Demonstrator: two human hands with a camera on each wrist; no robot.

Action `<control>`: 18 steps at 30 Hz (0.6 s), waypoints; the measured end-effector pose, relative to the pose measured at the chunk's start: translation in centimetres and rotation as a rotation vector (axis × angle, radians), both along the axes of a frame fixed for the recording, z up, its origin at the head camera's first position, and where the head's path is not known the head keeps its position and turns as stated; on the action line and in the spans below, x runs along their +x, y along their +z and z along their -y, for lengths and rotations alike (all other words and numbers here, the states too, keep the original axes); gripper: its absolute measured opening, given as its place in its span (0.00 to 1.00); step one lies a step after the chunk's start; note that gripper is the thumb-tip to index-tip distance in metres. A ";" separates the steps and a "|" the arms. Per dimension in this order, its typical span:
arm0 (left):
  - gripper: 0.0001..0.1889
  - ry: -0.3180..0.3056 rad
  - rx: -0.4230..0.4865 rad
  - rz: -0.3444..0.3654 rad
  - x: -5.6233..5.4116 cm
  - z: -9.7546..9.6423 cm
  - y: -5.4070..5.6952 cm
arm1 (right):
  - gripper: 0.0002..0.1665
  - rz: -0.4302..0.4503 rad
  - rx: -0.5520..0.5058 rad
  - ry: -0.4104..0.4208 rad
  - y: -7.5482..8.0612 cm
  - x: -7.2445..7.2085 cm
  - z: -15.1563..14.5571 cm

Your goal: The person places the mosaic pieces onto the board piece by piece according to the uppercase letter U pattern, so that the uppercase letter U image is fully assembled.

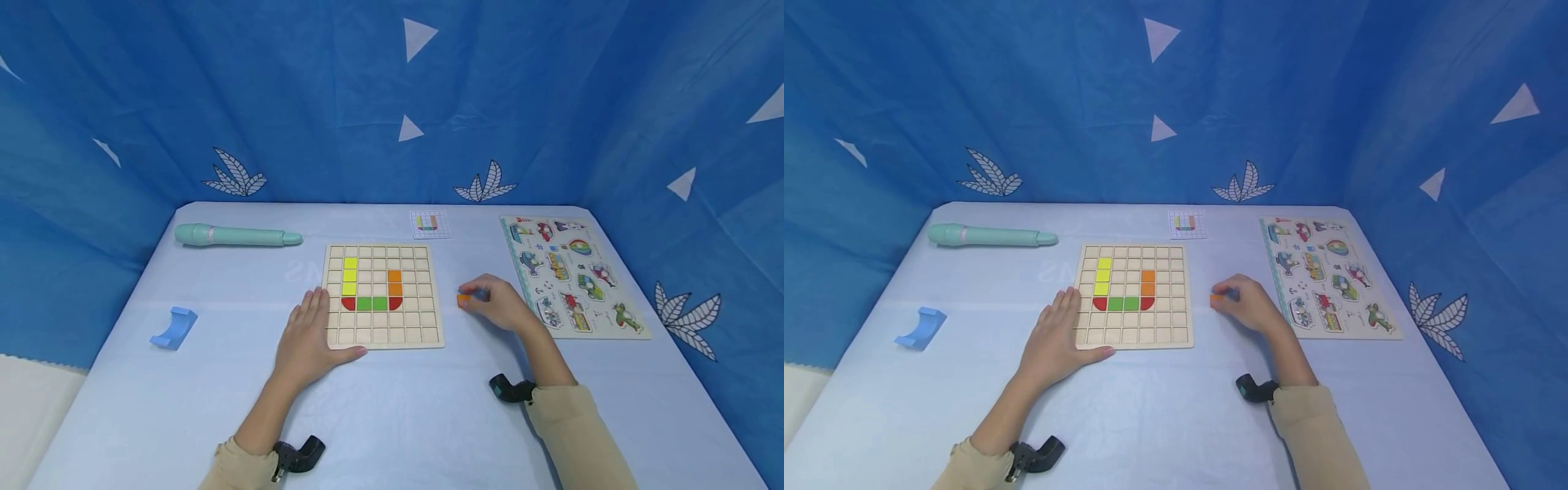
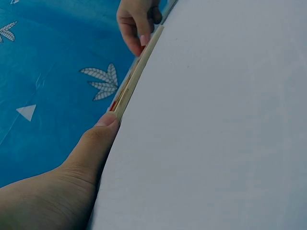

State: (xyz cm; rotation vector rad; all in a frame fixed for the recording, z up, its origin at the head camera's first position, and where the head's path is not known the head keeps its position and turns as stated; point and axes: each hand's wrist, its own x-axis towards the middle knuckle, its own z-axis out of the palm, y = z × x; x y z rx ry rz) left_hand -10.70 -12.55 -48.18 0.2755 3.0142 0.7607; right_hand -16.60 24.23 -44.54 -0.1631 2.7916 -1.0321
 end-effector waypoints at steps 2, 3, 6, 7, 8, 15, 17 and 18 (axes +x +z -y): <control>0.70 0.000 0.002 0.001 0.0 0.0 0.0 | 0.13 -0.001 0.004 0.001 0.0 0.1 0.0; 0.70 0.000 0.002 0.001 0.0 0.0 0.0 | 0.13 -0.001 0.003 0.000 0.0 0.1 0.0; 0.70 -0.001 -0.001 0.000 0.0 0.1 0.1 | 0.10 -0.002 0.000 0.004 0.0 0.1 0.1; 0.71 -0.001 -0.001 -0.001 0.0 0.1 0.1 | 0.10 -0.002 -0.005 0.005 0.0 0.1 0.1; 0.71 -0.001 -0.003 -0.003 0.0 0.1 0.0 | 0.10 0.000 -0.012 0.007 0.0 0.1 0.1; 0.70 -0.001 -0.007 -0.006 0.1 0.1 0.1 | 0.09 0.015 -0.087 0.018 0.1 -0.6 0.2; 0.70 -0.001 -0.007 -0.001 0.1 0.1 0.2 | 0.09 0.014 -0.108 0.016 0.2 -1.0 0.2; 0.70 0.000 -0.007 0.000 0.1 0.0 0.2 | 0.09 0.013 -0.119 0.015 0.2 -1.2 0.2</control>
